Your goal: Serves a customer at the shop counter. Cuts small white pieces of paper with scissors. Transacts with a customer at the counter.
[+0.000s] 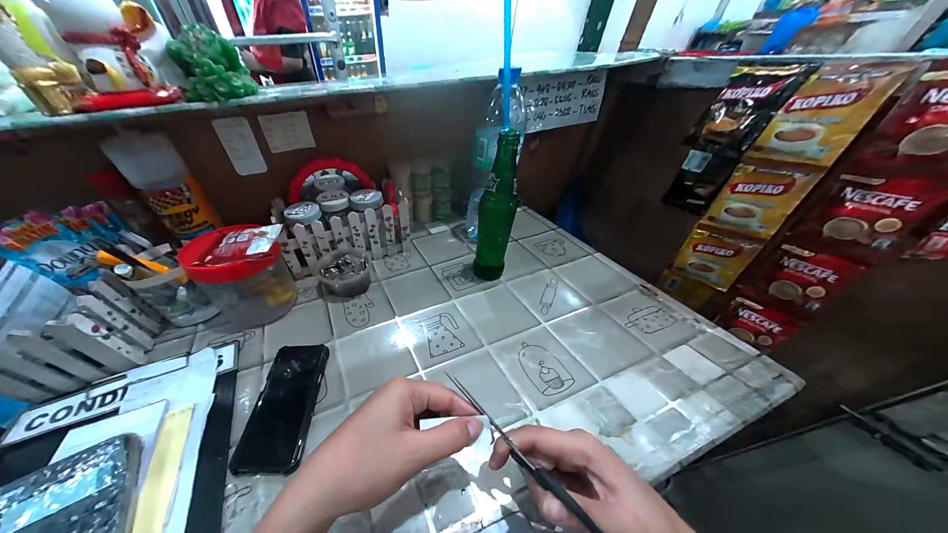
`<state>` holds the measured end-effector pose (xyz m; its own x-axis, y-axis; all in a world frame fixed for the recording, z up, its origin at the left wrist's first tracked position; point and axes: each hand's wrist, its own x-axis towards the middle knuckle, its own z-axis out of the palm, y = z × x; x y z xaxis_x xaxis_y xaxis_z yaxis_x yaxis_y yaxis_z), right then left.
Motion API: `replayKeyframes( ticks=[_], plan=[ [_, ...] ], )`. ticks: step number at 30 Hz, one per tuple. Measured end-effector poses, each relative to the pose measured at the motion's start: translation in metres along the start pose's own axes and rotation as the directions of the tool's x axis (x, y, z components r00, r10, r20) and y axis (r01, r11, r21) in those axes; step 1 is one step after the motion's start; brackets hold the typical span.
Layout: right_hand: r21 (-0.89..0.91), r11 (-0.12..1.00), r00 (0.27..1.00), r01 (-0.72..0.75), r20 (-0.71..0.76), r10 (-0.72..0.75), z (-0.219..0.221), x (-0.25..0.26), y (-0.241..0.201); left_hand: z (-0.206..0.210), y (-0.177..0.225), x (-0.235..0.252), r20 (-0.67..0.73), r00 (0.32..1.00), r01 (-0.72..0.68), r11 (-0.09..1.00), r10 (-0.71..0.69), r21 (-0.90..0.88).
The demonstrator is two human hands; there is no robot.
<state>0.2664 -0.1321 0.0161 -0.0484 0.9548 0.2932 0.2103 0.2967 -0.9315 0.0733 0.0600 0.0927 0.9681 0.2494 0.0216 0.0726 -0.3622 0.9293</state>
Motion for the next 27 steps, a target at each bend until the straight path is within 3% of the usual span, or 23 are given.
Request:
replayKeyframes(
  ticks=[15,20,23,27],
  plan=[
    [0.003,1.000,0.999,-0.018,-0.038,0.018,-0.001,0.000,-0.002,-0.003,-0.001,0.001,-0.037,0.999,-0.003,1.000,0.002,-0.018],
    [0.091,0.996,0.998,-0.010,-0.067,0.017,-0.002,0.000,0.001,0.006,0.003,0.008,-0.316,0.945,-0.061,0.905,-0.083,-0.420],
    [0.060,0.998,0.997,-0.010,-0.079,0.015,0.000,0.000,0.002,0.016,0.002,0.012,-0.363,0.919,-0.105,0.795,-0.151,-0.597],
    [0.034,0.999,0.995,-0.008,-0.100,0.011,0.001,0.001,0.003,0.032,-0.001,0.017,-0.375,0.908,-0.117,0.745,-0.189,-0.656]
  ],
)
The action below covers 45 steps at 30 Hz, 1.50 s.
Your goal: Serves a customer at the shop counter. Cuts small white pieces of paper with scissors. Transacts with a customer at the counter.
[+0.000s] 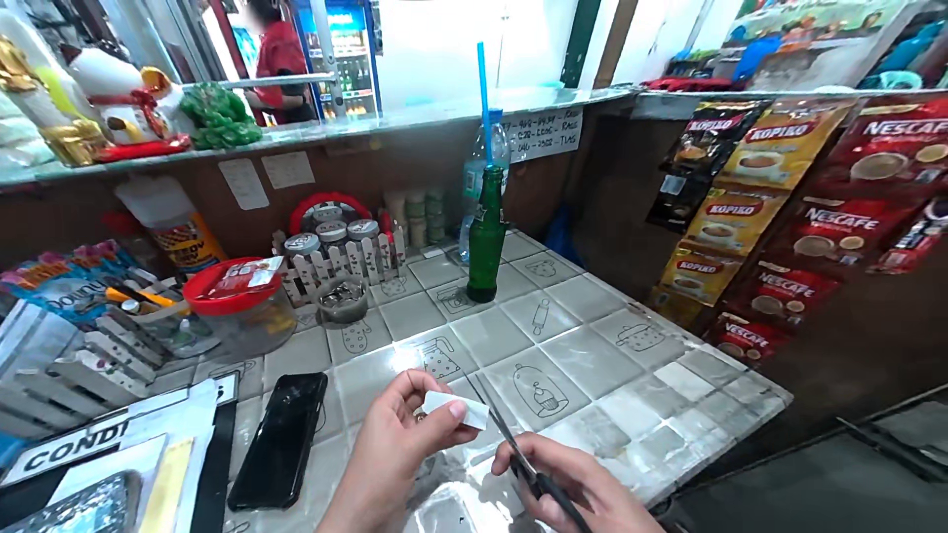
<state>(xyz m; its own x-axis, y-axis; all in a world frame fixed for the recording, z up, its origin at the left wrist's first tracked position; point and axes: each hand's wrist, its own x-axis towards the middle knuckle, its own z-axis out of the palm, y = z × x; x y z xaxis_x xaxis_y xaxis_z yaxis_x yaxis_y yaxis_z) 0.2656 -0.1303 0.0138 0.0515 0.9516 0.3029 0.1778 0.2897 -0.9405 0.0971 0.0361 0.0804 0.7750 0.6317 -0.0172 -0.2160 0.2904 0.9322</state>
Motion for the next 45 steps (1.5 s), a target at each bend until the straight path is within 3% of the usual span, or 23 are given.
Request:
replayKeyframes(
  ticks=[16,25,32,39,45],
  plan=[
    [-0.022,1.000,0.999,-0.004,-0.052,0.003,0.003,0.000,-0.001,0.003,-0.006,-0.002,0.020,1.000,-0.017,1.000,0.016,0.025],
    [-0.035,0.997,0.995,-0.075,-0.064,0.072,0.003,-0.001,-0.006,-0.002,-0.007,0.000,0.007,0.998,-0.055,0.996,0.054,0.069],
    [-0.016,0.999,0.998,-0.034,-0.044,0.033,0.003,0.001,-0.003,0.007,-0.010,-0.003,-0.055,0.998,-0.011,0.988,0.002,-0.153],
    [-0.044,0.999,0.997,-0.027,-0.073,0.023,0.004,0.000,-0.002,0.006,-0.018,-0.006,0.056,0.998,0.027,1.000,-0.027,0.014],
    [-0.028,0.999,0.997,-0.030,-0.068,0.028,0.004,0.000,-0.001,0.006,-0.017,-0.008,0.098,0.994,0.039,0.998,-0.042,0.040]
  ],
)
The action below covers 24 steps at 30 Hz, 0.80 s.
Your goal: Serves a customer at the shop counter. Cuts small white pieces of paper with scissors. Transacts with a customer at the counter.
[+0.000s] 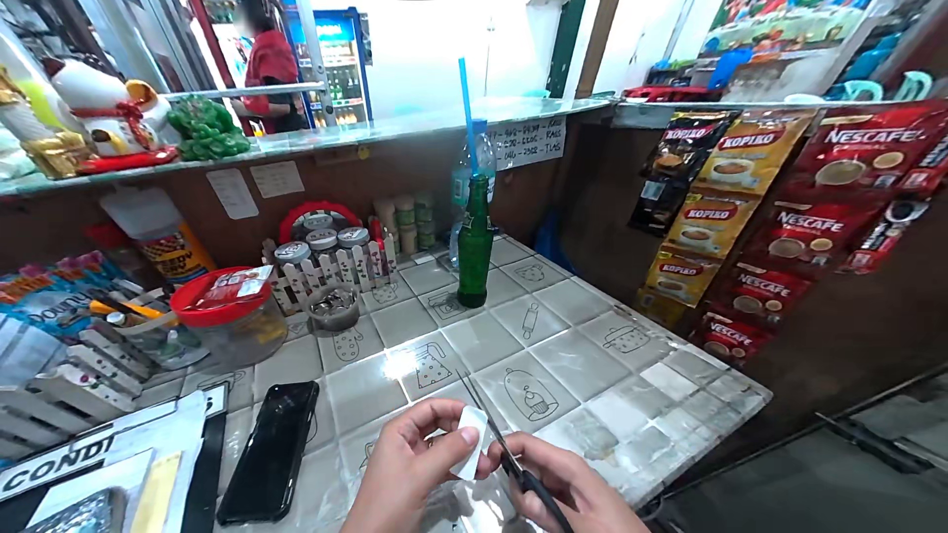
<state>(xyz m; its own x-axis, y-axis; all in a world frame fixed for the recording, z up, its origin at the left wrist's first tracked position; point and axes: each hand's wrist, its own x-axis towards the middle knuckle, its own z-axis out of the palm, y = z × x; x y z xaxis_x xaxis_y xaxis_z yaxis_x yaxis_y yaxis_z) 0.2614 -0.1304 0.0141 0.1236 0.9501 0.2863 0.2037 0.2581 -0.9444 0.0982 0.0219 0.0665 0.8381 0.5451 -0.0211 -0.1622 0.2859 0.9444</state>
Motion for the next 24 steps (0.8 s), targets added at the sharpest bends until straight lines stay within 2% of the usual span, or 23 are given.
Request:
replayKeyframes(
  ticks=[14,21,24],
  plan=[
    [-0.023,1.000,1.000,0.007,-0.008,-0.007,0.000,0.000,0.000,-0.002,0.001,0.001,0.014,1.000,-0.025,0.999,0.025,0.041],
    [-0.038,0.999,0.999,-0.034,-0.016,0.034,0.000,-0.001,-0.004,-0.005,0.002,0.003,0.019,0.999,-0.027,0.998,0.026,0.056],
    [-0.010,0.997,0.997,-0.072,-0.027,0.071,0.000,-0.001,-0.006,-0.012,0.015,0.004,-0.055,0.996,-0.067,0.993,0.073,0.101]
  ],
)
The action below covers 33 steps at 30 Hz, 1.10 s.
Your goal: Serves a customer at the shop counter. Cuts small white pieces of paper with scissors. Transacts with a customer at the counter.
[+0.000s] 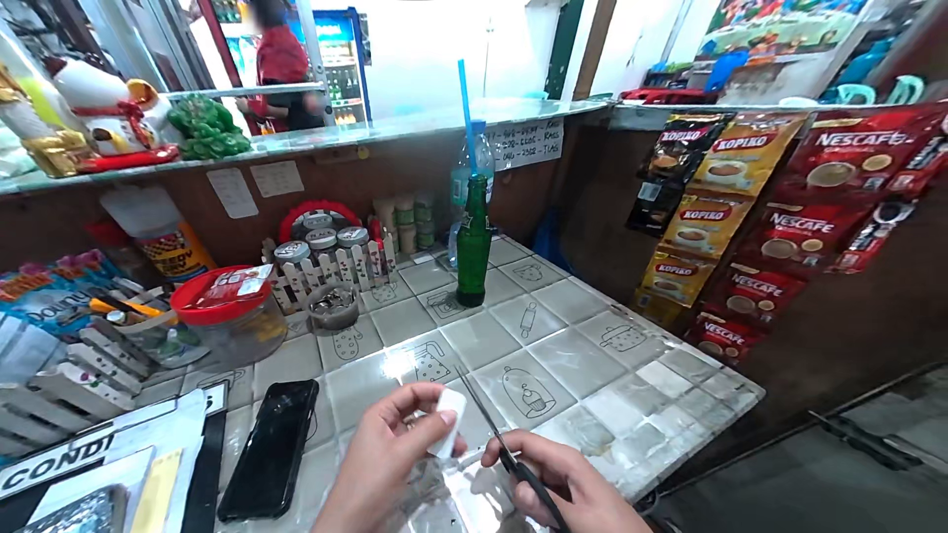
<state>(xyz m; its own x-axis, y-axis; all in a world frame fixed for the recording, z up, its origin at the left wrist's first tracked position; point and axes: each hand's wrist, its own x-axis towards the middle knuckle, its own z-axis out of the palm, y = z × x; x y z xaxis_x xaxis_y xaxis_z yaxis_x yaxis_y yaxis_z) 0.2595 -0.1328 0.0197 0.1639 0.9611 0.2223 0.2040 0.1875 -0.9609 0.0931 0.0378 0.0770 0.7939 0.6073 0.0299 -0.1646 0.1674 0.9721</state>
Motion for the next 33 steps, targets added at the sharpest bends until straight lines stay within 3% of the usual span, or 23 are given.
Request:
replayKeyframes(
  ticks=[3,6,9,12,14,16,19,22,24,28,33],
  plan=[
    [-0.233,0.972,0.999,-0.041,-0.020,0.037,0.009,0.004,-0.009,-0.021,0.021,0.006,-0.173,0.973,-0.145,0.989,0.150,0.043],
    [-0.632,0.773,0.997,-0.057,0.004,0.077,0.030,0.017,-0.020,-0.042,0.037,0.012,-0.324,0.910,-0.261,0.965,0.257,0.033],
    [-0.788,0.614,0.968,-0.057,0.107,0.226,0.049,0.040,-0.034,-0.051,0.041,0.017,-0.417,0.865,-0.309,0.951,0.279,-0.003],
    [-0.817,0.573,0.901,-0.062,0.202,0.385,0.061,0.065,-0.047,-0.053,0.039,0.020,-0.435,0.859,-0.306,0.952,0.271,-0.011],
    [-0.780,0.624,0.878,-0.050,0.264,0.400,0.064,0.077,-0.051,-0.053,0.038,0.021,-0.437,0.863,-0.287,0.958,0.253,-0.011],
    [-0.712,0.703,0.875,0.011,0.347,0.338,0.061,0.086,-0.049,-0.053,0.038,0.021,-0.437,0.866,-0.276,0.961,0.245,-0.009],
    [-0.639,0.753,0.919,0.157,0.373,0.125,0.044,0.092,-0.044,-0.057,0.038,0.022,-0.442,0.859,-0.294,0.956,0.258,-0.013],
    [-0.678,0.679,0.931,0.283,0.365,-0.024,0.017,0.079,-0.025,-0.060,0.040,0.022,-0.468,0.842,-0.309,0.951,0.268,-0.012],
    [-0.689,0.610,0.890,0.392,0.452,-0.061,-0.007,0.059,-0.007,-0.061,0.041,0.021,-0.480,0.835,-0.308,0.951,0.270,-0.001],
    [-0.732,0.514,0.857,0.447,0.515,-0.011,-0.036,0.023,0.018,-0.060,0.048,0.020,-0.492,0.822,-0.323,0.946,0.287,0.012],
    [-0.724,0.501,0.832,0.474,0.555,0.017,-0.043,0.082,0.030,-0.058,0.045,0.022,-0.474,0.829,-0.323,0.946,0.297,0.029]
  ],
)
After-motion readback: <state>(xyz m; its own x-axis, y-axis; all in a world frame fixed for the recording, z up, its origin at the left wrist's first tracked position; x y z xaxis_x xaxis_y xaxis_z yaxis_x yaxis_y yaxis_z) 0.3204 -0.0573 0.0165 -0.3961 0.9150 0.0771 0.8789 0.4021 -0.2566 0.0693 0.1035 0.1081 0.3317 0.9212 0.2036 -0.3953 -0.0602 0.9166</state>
